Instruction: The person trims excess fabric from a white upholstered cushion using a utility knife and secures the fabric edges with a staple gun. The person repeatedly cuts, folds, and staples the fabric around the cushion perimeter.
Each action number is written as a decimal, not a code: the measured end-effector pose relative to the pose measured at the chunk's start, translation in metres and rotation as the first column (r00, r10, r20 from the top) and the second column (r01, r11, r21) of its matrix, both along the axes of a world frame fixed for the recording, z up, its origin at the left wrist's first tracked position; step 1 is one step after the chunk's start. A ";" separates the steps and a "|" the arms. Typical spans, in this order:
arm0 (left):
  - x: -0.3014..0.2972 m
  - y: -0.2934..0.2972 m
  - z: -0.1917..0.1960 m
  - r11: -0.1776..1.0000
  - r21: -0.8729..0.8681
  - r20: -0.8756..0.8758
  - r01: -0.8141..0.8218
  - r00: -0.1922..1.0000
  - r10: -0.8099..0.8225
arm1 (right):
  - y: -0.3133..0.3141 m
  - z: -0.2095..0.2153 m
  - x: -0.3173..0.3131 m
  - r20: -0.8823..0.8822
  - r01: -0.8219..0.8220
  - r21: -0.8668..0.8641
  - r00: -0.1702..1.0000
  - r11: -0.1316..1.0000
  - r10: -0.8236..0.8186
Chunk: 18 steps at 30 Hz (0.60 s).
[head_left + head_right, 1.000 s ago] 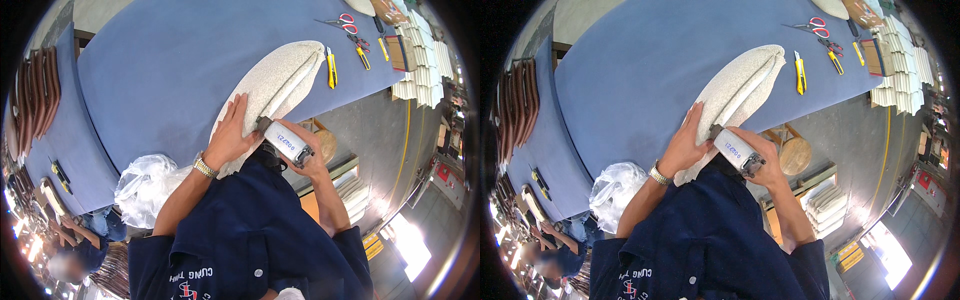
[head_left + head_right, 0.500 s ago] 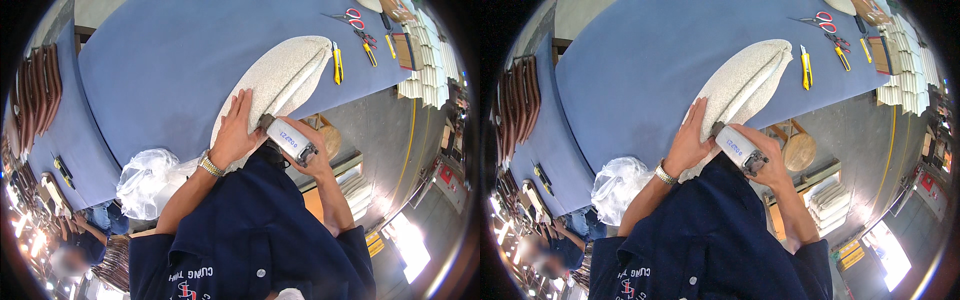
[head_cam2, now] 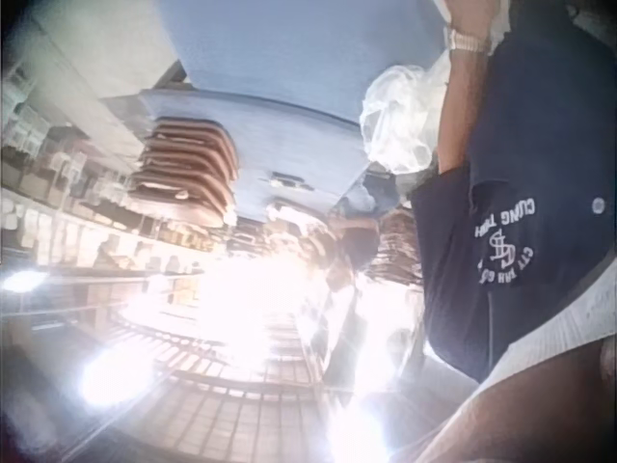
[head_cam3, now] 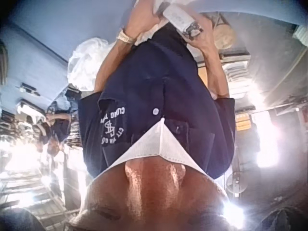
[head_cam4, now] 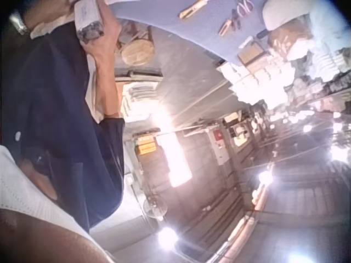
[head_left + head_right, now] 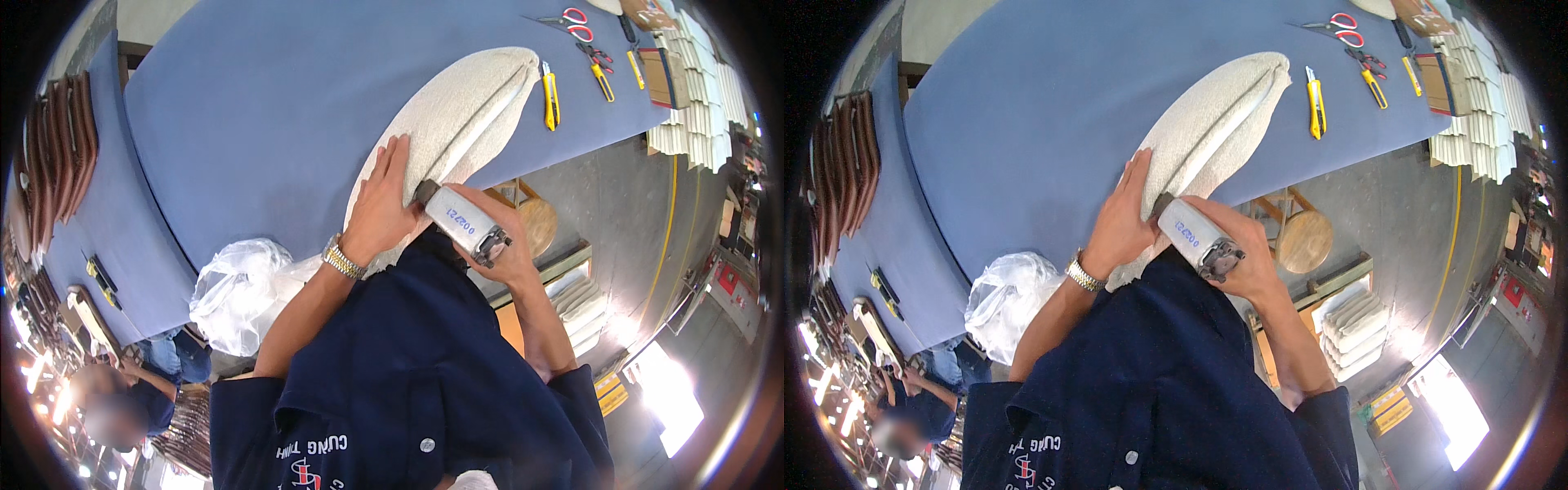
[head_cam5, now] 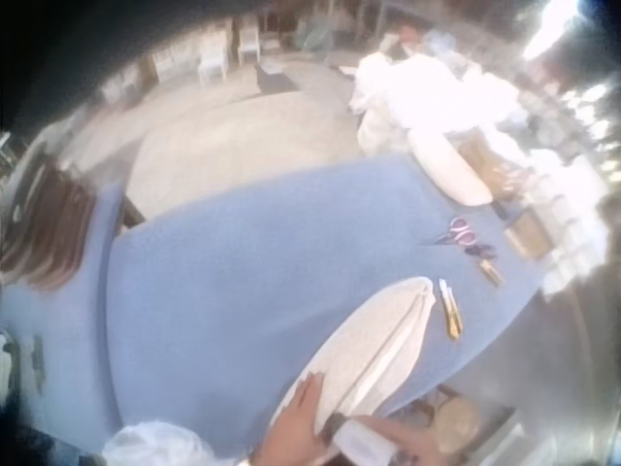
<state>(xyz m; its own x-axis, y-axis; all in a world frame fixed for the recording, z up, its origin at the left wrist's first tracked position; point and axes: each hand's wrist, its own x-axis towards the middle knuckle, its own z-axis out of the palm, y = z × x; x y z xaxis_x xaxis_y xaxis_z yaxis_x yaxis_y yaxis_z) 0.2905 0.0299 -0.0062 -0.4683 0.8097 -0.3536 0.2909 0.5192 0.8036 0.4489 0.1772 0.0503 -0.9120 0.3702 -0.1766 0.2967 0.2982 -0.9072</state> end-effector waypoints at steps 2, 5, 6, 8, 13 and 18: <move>-0.001 0.002 0.002 1.000 0.007 0.002 0.003 1.000 -0.003 | -0.002 0.008 0.002 0.037 -0.001 0.040 0.999 0.999 0.000; 0.003 0.002 0.000 1.000 0.009 -0.001 0.007 1.000 -0.007 | -0.003 0.009 0.009 0.011 -0.023 0.024 1.000 0.999 0.023; 0.003 0.001 -0.003 1.000 0.014 0.000 0.007 1.000 -0.007 | -0.004 0.010 0.010 0.024 -0.028 0.024 0.999 0.999 0.028; 0.005 0.001 -0.004 1.000 0.022 0.005 0.006 1.000 -0.006 | -0.004 0.012 0.010 0.048 -0.041 0.023 0.998 0.999 0.040; 0.014 0.003 -0.002 1.000 0.017 -0.028 -0.025 0.999 0.026 | 0.001 0.008 0.003 0.069 -0.053 -0.105 0.996 0.993 0.061; -0.024 -0.005 -0.011 0.971 0.177 0.184 0.158 0.964 -0.191 | -0.006 -0.008 0.006 -0.026 -0.012 -0.083 1.000 0.996 0.009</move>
